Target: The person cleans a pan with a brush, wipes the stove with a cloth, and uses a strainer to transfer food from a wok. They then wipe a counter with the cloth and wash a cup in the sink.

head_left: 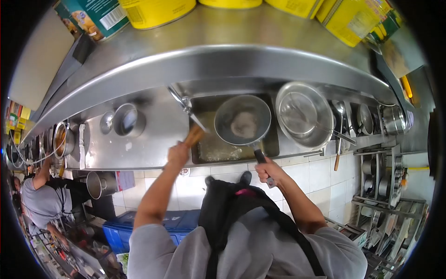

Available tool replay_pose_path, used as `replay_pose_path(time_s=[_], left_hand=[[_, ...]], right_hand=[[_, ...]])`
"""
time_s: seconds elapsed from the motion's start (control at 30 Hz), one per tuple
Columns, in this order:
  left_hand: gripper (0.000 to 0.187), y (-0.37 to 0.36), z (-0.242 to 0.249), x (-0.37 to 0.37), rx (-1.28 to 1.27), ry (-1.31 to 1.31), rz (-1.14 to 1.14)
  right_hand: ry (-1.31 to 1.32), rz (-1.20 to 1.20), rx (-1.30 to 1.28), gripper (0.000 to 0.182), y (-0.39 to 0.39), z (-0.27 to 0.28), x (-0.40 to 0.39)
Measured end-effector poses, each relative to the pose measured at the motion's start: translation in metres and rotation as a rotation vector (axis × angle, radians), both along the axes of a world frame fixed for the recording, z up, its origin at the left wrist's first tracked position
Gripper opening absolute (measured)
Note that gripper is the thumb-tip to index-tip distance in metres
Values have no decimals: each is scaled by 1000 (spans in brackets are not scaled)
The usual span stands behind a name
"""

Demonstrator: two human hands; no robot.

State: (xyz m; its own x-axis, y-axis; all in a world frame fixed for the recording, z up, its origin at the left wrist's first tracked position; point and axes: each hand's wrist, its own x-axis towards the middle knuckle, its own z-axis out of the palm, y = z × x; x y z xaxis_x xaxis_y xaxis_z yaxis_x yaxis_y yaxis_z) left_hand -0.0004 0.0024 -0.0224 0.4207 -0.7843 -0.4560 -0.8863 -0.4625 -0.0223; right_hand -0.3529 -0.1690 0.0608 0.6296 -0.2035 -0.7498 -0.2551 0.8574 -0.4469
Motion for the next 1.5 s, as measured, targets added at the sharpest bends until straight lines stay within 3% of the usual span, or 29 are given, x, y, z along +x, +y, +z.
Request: replay_pose_path(time_s=[0.07, 0.13, 0.23, 0.33, 0.4, 0.47, 0.57, 0.63, 0.7, 0.8, 0.83, 0.87, 0.93, 0.97, 1.03, 1.1, 1.2, 1.27, 1.33, 1.4, 1.5], left_hand=[[86, 1, 27, 29, -31, -65, 91], [83, 1, 32, 58, -64, -59, 134], [82, 0, 18, 86, -165, -91, 180], [65, -23, 22, 82, -422, -449, 40], [49, -57, 34, 67, -991, -279, -245], [25, -69, 52, 8, -498, 59, -121], [28, -91, -5, -9, -380, 280, -182], [38, -109, -27, -15, -844, 94, 10], [56, -144, -6, -47, -931, 289, 212], [73, -203, -68, -111, -1259, 569, 132], [67, -204, -90, -136, -1176, 743, 54], [67, -191, -86, -138, -1178, 748, 47], [57, -158, -58, -116, -470, 1296, -361], [57, -146, -35, -98, -468, 1300, -374], [61, -124, 2, -63, -329, 558, -473], [70, -151, -55, -40, -497, 175, -260], [72, -196, -38, -74, -696, 177, -74], [65, -225, -55, -126, -941, 666, 185], [56, -227, -47, -159, -1014, 1169, 137], [60, -188, -20, -165, -716, 1325, 31], [53, -142, -31, -133, -540, 932, -242]], right_hand=[[3, -16, 30, 22, 3, -1, -4], [-128, -15, 186, 19, 8, -5, -1], [-159, 96, 216, 17, 15, -10, 6], [-185, 159, 254, 18, 24, -9, 13], [-173, 177, 223, 19, 33, -6, 15], [-161, 201, 185, 19, 38, 0, 16], [-111, 225, 127, 21, 44, 16, 12], [-128, 274, 61, 23, 47, 22, 13], [-125, 359, -8, 27, 51, 23, 17], [-25, 349, -127, 27, 46, 34, 28], [33, 314, -137, 35, 39, 30, 27], [51, 280, -136, 47, 32, 34, 24], [77, 239, -131, 59, 15, 36, 6], [56, 219, -102, 62, 10, 39, -3], [54, 216, -96, 62, 11, 39, -14], [12, 235, -97, 57, 15, 40, -12], [28, 228, -65, 50, 29, 26, 2], [11, 253, -67, 52, 30, 19, 7], [62, 254, -198, 54, 29, 11, 9], [77, 250, -316, 57, 20, 7, 2], [127, 247, -447, 52, 7, 7, -13]])
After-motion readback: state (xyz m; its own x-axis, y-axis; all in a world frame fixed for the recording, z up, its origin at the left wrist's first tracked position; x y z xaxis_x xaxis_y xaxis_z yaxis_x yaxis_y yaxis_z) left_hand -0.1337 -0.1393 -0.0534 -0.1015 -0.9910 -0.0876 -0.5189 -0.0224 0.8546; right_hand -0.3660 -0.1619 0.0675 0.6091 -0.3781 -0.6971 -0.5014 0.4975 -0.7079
